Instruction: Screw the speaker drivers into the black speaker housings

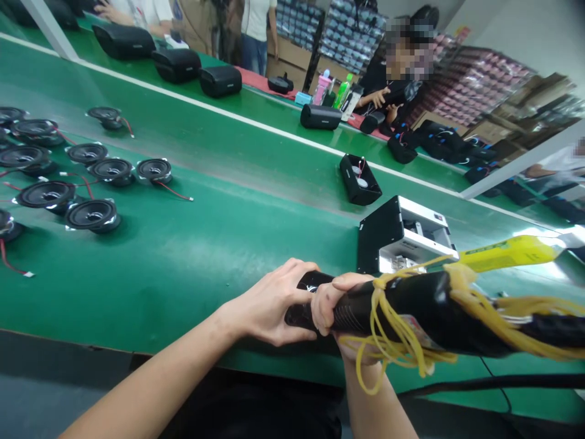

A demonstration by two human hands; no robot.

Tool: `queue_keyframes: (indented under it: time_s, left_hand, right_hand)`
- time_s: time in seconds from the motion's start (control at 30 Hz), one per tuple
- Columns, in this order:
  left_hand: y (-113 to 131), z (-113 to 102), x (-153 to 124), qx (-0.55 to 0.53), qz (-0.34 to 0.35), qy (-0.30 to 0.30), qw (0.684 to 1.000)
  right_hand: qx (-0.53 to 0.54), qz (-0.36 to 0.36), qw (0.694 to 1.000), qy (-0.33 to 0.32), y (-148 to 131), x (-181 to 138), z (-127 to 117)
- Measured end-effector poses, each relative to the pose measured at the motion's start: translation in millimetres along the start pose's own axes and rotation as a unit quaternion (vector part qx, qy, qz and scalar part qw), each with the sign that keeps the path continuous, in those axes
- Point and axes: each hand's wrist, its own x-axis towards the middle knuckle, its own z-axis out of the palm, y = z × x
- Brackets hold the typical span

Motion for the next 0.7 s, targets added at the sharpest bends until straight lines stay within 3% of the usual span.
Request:
queue_keyframes:
  time_s: [0.17, 0.27, 0.37, 0.5, 0.57, 0.67, 0.7]
  left_hand:
    - [1.3, 1.7, -1.5, 0.008, -0.018, 0.0, 1.0]
    - [-0.9, 3.0, -7.6, -0.019, -0.092, -0.042, 0.995]
    - [-7.7, 5.4, -16.7, -0.042, -0.153, -0.076, 0.984]
    - [-17.9, 9.2, -20.6, -0.084, -0.158, -0.049, 0.983]
    - [-19.7, 8.4, -17.0, -0.126, -0.146, -0.024, 0.981]
    - [-18.5, -1.8, -12.0, -0.181, -0.15, 0.016, 0.972]
    - [-18.0, -7.8, -12.5, -0.192, -0.161, 0.031, 0.968]
  right_hand:
    - [0.031, -0.054, 0.997, -0.036, 4.2, 6.3, 10.3]
    - [0.036, -0.085, 0.995, -0.031, 4.9, 10.2, 15.3]
    - [0.059, -0.117, 0.991, 0.016, -4.8, 14.3, 18.8]
    - [0.1, -0.2, 0.964, 0.143, -45.1, 23.0, 13.2]
    - [0.097, -0.234, 0.941, 0.223, -71.9, 22.3, -3.4]
    - [0.112, -0.194, 0.914, 0.338, -100.1, 3.9, -58.3]
    - [0.113, -0.142, 0.921, 0.345, -103.3, -6.1, -84.0]
